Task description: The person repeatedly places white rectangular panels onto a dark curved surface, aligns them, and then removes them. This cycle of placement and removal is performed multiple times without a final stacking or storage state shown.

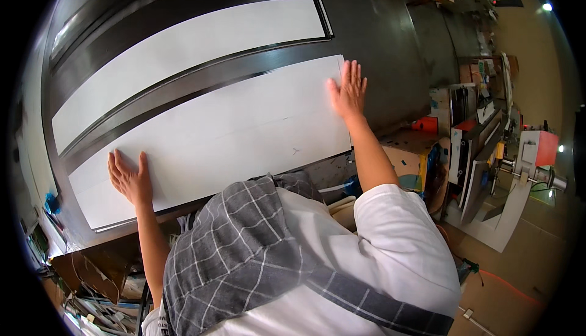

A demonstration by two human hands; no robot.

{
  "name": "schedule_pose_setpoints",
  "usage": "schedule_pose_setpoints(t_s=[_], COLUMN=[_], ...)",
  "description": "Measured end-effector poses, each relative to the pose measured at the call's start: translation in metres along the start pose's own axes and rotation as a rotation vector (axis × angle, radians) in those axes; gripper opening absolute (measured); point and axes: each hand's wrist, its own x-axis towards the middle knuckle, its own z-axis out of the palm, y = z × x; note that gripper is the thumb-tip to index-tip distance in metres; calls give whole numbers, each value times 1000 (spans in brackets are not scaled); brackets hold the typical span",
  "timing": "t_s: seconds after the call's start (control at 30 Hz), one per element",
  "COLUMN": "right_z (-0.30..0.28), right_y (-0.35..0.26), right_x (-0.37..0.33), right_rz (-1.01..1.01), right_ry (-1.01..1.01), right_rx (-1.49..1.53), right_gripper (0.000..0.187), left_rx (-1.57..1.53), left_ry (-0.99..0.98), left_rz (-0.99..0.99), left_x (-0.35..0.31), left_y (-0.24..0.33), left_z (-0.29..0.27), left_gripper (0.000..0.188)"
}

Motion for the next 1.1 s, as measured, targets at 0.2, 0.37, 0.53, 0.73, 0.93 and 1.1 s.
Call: schedule_pose_setpoints(t_s=[0.2, 0.37, 0.53, 0.73, 0.93, 1.1], right_z=[-23, -46, -53, -113, -256, -304], right_y=[14, 5, 5, -42, -62, -61], right_x=[9, 24, 30, 25, -1, 18], right_rz=[456, 730, 577, 78, -41, -315], right_ry=[383, -171, -315, -359, 12, 100], right_rx=[727, 1043, 923, 678, 859, 1057], right_gripper=[35, 30, 24, 18, 31, 41], left_rx=[-3, 1, -12, -49, -585, -2089], left_ry=[22, 21, 8, 76, -72, -799], left_rz=[30, 48, 40, 36, -114, -565], left_x=[-1, 1, 3, -2, -11, -60], left_y=[-6, -5, 0, -20, 21, 66], left_z=[4, 4, 3, 6, -7, -53], left_gripper=[75, 74, 74, 73, 18, 77])
